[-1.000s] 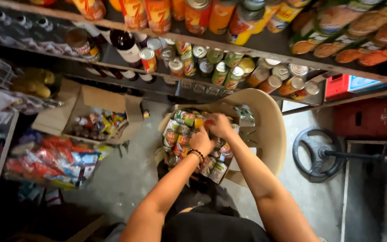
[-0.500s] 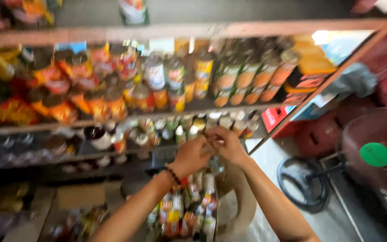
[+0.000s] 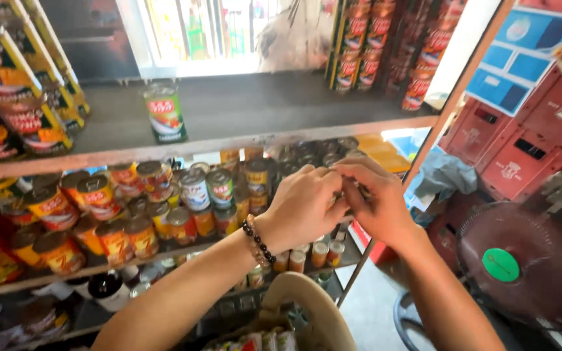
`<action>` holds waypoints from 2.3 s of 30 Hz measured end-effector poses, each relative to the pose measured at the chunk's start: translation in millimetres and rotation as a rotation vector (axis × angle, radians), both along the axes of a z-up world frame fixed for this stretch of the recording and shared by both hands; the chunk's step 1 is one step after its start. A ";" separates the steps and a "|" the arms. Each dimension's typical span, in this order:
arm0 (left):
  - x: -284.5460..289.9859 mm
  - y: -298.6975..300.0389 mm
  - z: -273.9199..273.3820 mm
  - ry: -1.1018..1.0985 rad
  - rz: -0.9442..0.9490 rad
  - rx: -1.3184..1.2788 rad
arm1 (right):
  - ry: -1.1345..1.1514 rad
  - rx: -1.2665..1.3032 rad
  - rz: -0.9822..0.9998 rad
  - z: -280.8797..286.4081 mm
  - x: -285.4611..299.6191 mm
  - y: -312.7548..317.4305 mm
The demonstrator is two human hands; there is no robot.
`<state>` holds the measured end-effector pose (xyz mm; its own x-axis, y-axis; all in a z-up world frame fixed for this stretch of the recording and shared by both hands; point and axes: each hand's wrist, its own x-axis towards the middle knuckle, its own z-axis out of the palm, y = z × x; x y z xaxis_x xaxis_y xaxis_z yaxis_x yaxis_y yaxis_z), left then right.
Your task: Organizing and shelving various canned goods on a retail shelf.
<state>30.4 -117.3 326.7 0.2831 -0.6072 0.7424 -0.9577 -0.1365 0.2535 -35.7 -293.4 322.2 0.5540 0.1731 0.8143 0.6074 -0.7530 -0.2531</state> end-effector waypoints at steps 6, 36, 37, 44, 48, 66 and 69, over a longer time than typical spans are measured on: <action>31.6 -36.4 48.5 -0.024 0.035 -0.074 | -0.106 -0.047 -0.096 51.5 32.6 -24.2; 293.6 -231.1 83.3 0.305 0.493 -0.245 | -0.258 -0.126 -0.644 173.1 297.1 -149.2; 292.9 -230.8 84.4 0.304 0.487 -0.243 | -0.259 -0.125 -0.650 173.5 295.4 -151.1; 276.9 -223.7 77.4 0.040 0.471 -0.386 | -0.392 -0.034 -0.345 165.0 258.9 -144.0; 253.4 -209.7 80.6 -0.115 0.387 -0.455 | -0.503 -0.017 -0.287 159.1 219.6 -135.3; 42.4 -14.1 9.0 -0.013 -0.100 -0.306 | -0.186 0.476 0.133 61.2 13.3 -15.5; 18.2 28.1 -31.1 0.058 -0.054 -0.251 | -0.052 0.553 0.195 20.9 -1.4 15.4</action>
